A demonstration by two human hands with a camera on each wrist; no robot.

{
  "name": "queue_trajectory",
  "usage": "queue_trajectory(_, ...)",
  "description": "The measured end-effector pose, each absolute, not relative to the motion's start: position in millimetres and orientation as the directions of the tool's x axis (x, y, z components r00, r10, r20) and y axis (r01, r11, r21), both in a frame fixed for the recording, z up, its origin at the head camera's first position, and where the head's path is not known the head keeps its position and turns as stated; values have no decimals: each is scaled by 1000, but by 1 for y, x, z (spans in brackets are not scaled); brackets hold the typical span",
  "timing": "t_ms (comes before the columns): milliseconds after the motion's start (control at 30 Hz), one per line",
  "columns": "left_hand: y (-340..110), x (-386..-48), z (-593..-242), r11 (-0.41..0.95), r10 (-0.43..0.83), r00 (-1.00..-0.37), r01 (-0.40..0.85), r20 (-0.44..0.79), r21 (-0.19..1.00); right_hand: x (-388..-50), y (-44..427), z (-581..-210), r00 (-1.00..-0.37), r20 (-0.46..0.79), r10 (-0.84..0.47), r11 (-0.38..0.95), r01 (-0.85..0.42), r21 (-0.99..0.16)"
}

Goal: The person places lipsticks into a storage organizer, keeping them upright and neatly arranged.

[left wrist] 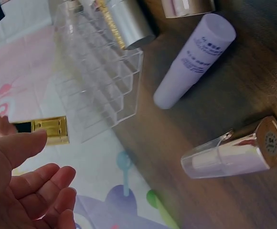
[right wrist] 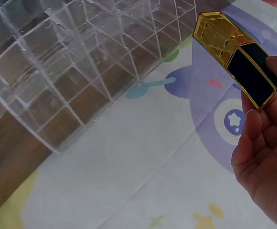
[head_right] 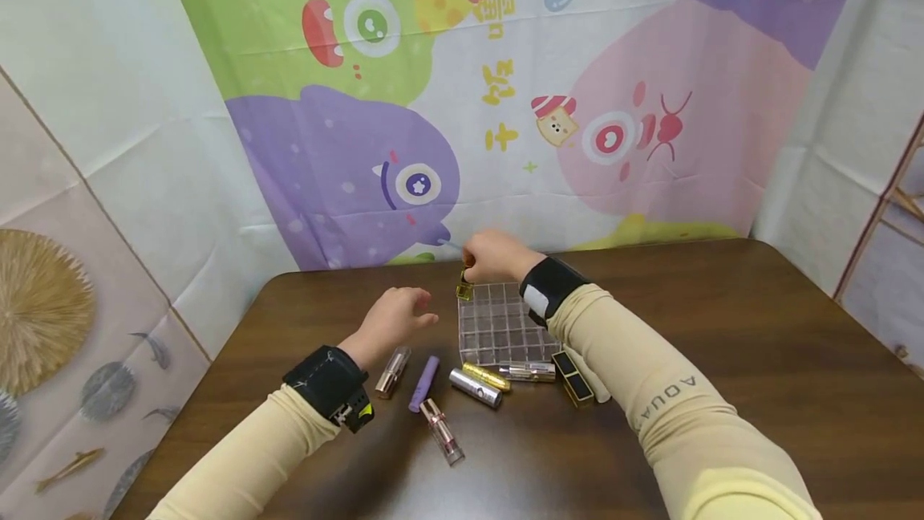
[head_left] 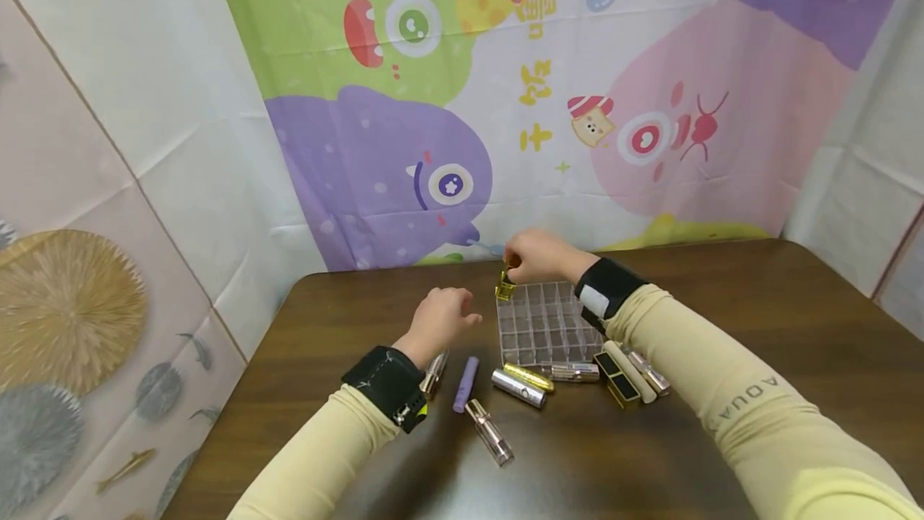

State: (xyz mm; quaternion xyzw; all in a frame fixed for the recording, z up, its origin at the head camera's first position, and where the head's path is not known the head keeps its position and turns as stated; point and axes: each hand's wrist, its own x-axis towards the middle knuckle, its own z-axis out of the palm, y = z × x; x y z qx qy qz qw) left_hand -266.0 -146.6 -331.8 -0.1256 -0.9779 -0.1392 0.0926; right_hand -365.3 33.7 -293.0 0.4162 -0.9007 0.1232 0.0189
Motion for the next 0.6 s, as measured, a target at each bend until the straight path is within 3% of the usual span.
queue_trajectory(600,-145,-272,-353,929,268,-941,310,209,205,-365,5,-282,-636,-36,-771,637,-770,-21)
